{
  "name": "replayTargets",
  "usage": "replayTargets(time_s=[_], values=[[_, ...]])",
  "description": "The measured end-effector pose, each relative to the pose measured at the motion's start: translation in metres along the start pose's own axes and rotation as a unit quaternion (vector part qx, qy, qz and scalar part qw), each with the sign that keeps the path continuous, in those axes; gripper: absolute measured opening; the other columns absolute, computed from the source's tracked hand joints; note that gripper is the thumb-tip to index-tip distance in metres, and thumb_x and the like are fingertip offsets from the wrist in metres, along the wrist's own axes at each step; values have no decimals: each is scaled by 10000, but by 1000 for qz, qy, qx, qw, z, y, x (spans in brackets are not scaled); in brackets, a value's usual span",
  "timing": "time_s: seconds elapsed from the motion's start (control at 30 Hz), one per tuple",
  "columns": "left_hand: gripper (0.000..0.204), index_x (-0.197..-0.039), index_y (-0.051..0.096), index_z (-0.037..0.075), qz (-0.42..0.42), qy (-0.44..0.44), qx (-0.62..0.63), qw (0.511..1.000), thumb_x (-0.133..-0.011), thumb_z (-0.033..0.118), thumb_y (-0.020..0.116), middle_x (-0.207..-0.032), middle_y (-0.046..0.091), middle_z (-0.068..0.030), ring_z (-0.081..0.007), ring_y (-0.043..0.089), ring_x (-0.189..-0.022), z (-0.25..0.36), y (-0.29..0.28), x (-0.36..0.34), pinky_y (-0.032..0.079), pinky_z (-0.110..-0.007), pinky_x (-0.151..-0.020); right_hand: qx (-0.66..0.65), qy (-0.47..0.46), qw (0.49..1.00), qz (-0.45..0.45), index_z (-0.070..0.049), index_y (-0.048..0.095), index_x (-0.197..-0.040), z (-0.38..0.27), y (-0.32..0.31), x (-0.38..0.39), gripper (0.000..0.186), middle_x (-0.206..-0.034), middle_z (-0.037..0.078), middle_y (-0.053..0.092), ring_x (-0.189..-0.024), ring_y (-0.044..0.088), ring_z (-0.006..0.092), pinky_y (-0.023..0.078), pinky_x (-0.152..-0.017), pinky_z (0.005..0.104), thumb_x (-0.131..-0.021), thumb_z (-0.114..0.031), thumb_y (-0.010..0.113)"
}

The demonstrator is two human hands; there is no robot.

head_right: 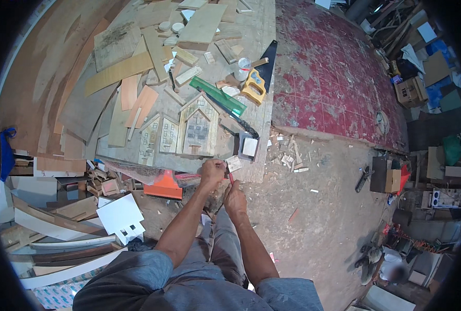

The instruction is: Glue small wooden details onto a model house structure.

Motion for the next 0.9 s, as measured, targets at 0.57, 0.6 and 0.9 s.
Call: replayTargets(time_s=[0.57, 0.6, 0.9], values=[[145, -891, 701, -27, -21, -34, 5, 999, -855, 110, 670, -669, 667, -73, -126, 603, -514, -38, 7, -16, 468, -285, -479, -57, -29, 998, 23, -3, 389, -1056, -2, -3, 4, 277, -741, 365, 595, -742, 587, 564, 458, -637, 609, -1007, -276, 391], [145, -891, 701, -27, -9, -33, 2, 999, -855, 110, 670, -669, 667, -73, -126, 603, -514, -46, -1, -20, 468, -285, -479, -75, -44, 996, 26, -6, 395, -1051, -9, 1, 5, 277, -737, 358, 594, -739, 586, 560, 442, -626, 605, -1010, -281, 392], [169, -813, 742, 34, -56, -129, -64, 988, -786, 188, 678, -759, 711, -152, -243, 701, -717, -19, 12, -8, 540, -356, -682, -65, -54, 995, 62, -20, 434, -1026, 12, -11, 5, 266, -715, 326, 593, -734, 578, 545, 395, -588, 593, -1023, -281, 380]])
Point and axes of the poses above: each hand's wrist, its own x-axis away from the middle knuckle, its own y-axis out of the palm, z = x × y, the point moved 8 cm from there along -x, towards the middle knuckle
